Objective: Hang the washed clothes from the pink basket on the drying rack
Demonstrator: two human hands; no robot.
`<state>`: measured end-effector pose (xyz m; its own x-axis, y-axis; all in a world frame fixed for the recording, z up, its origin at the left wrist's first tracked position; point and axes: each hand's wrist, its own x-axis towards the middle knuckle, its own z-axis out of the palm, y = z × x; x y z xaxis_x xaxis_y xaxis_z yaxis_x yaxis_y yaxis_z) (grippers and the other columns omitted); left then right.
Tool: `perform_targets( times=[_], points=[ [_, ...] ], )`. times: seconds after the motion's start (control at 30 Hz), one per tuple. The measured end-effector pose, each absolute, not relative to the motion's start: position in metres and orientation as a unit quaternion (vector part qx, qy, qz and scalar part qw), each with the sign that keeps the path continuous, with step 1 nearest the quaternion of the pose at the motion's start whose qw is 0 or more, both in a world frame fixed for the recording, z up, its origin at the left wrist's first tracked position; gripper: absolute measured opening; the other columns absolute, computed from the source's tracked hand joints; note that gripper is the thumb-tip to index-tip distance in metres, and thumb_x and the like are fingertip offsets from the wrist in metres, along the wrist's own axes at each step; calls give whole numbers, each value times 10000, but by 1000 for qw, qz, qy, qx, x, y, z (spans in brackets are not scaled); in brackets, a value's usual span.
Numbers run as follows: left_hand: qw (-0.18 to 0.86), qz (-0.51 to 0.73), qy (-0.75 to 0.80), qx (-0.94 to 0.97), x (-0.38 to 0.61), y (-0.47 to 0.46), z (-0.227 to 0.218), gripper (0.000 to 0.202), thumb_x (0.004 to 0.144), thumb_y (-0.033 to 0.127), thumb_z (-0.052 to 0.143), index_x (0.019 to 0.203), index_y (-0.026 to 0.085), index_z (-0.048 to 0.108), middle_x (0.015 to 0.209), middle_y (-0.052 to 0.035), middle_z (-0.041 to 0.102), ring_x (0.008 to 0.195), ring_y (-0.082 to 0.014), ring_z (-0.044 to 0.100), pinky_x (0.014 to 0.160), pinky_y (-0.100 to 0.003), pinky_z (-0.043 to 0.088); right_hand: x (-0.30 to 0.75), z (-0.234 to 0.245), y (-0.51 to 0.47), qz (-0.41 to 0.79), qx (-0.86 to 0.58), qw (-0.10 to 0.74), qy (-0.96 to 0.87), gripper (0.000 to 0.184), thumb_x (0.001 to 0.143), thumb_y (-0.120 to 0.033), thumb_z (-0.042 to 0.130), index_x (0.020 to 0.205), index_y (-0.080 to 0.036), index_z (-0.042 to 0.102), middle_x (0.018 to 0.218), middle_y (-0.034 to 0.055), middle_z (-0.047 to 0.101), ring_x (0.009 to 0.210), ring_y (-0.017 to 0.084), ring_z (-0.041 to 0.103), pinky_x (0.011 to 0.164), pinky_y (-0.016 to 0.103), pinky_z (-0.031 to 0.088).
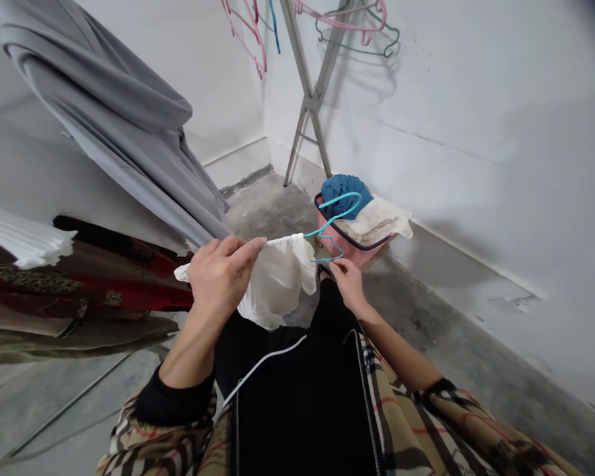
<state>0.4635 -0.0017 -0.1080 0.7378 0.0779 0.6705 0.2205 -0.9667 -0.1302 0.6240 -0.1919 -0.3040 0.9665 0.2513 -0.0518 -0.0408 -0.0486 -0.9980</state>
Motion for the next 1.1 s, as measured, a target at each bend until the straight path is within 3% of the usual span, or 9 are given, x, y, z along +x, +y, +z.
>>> perform_targets(
  times=[0.27,0.47,0.57,0.73,0.93,1.03,1.1],
  points=[
    [97,-380,-58,-918,459,-11,-102,180,909,277,615,1024,294,752,677,19,650,585,-125,477,557,-269,317,626,-300,-146,302,-637,702,-103,363,655,-396,727,932,-166,679,771,21,673,715,158,585,658,269,452],
    [69,-387,-57,-918,452,-2,-105,187,896,288,635,1044,314,745,690,21,629,609,-119,482,583,-246,359,627,-306,-141,367,-570,732,-72,245,585,-299,770,751,-171,642,607,-24,622,585,128,539,563,241,423],
    [33,-398,-88,-913,445,14,-110,204,900,292,626,1068,306,741,725,10,631,651,-122,518,620,-242,391,635,-304,-153,376,-532,758,-34,255,597,-338,755,741,-188,608,654,-10,651,607,142,581,586,261,472],
    [37,-420,-122,-899,439,38,-123,200,901,316,622,1054,298,749,745,-1,656,664,-131,535,634,-250,399,650,-290,-179,359,-474,804,2,287,646,-367,686,878,-207,632,871,29,727,840,196,675,773,315,546],
    [54,-382,-110,-916,444,41,-136,201,908,330,605,1035,310,760,706,-10,643,623,-137,500,610,-265,365,664,-274,-198,270,-478,835,25,310,616,-309,770,869,-180,645,787,4,715,725,163,651,709,271,524],
    [53,-373,-118,-919,447,39,-141,205,906,332,604,1037,317,761,699,-13,633,616,-142,497,603,-274,353,660,-259,-204,247,-531,810,-34,334,664,-370,777,922,-188,669,797,-2,712,696,152,635,668,262,495],
    [16,-379,-133,-916,449,38,-145,209,908,333,600,1040,312,760,702,-13,627,632,-139,517,608,-265,366,656,-246,-209,250,-598,748,-143,331,728,-419,737,965,-191,702,862,20,723,740,170,644,686,281,492]
  ],
)
